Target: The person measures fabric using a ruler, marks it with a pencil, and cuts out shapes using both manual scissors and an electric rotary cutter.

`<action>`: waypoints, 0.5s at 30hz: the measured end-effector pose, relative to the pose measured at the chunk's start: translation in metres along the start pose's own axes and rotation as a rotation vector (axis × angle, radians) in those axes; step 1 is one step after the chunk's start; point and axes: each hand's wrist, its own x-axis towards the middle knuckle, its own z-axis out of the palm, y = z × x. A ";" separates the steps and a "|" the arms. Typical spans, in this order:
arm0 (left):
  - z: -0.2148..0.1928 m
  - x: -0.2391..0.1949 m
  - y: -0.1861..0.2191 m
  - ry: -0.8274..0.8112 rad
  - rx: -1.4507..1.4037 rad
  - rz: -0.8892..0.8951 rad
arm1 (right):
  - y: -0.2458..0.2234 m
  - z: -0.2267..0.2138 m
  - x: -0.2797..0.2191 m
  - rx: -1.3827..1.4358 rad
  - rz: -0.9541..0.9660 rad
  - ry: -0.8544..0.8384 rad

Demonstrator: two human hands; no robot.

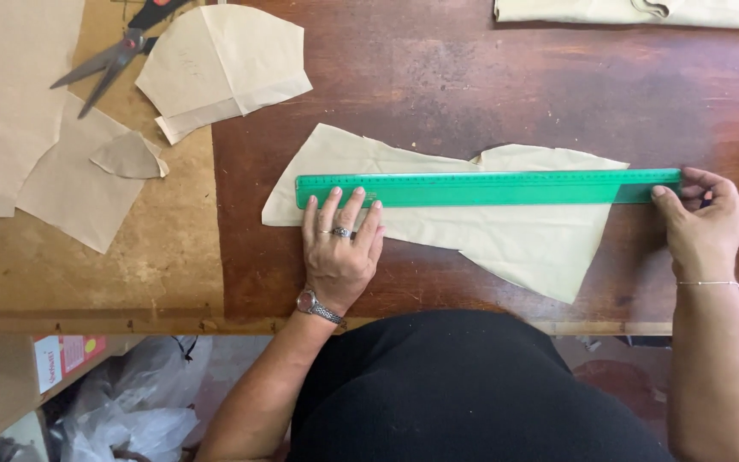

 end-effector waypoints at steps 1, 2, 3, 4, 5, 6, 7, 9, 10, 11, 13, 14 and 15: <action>0.000 0.000 0.000 0.004 -0.002 0.002 | 0.003 0.000 0.000 -0.026 -0.015 0.008; 0.000 -0.001 0.001 0.004 -0.001 0.002 | 0.006 0.000 0.001 -0.026 -0.015 0.008; 0.000 -0.001 0.001 0.005 -0.002 0.003 | 0.008 0.001 0.001 -0.039 -0.043 0.016; 0.000 -0.001 0.001 0.008 -0.002 0.005 | 0.010 0.001 0.002 -0.050 -0.072 0.025; 0.000 0.000 0.001 0.010 0.000 0.006 | 0.010 0.000 0.002 -0.049 -0.074 0.026; 0.000 0.000 0.001 0.010 -0.001 0.009 | 0.009 0.000 0.002 -0.075 -0.085 0.024; -0.001 0.000 0.000 0.010 -0.002 0.013 | 0.008 0.000 0.002 -0.101 -0.096 0.022; 0.001 -0.002 0.000 0.001 -0.010 0.009 | 0.009 0.001 0.003 -0.058 -0.073 0.010; 0.002 -0.004 -0.001 -0.010 -0.026 0.007 | 0.009 0.001 0.003 -0.019 -0.045 0.000; 0.003 -0.004 -0.001 -0.011 -0.022 0.004 | 0.010 0.000 0.002 -0.017 -0.046 -0.005; 0.003 -0.005 -0.001 0.001 -0.052 0.012 | 0.011 -0.001 0.002 -0.087 -0.067 0.008; 0.004 -0.005 0.000 0.003 -0.038 0.008 | 0.024 0.001 0.006 -0.078 -0.075 0.001; 0.004 -0.005 0.000 0.010 -0.045 0.019 | 0.036 0.004 0.009 0.017 -0.028 -0.028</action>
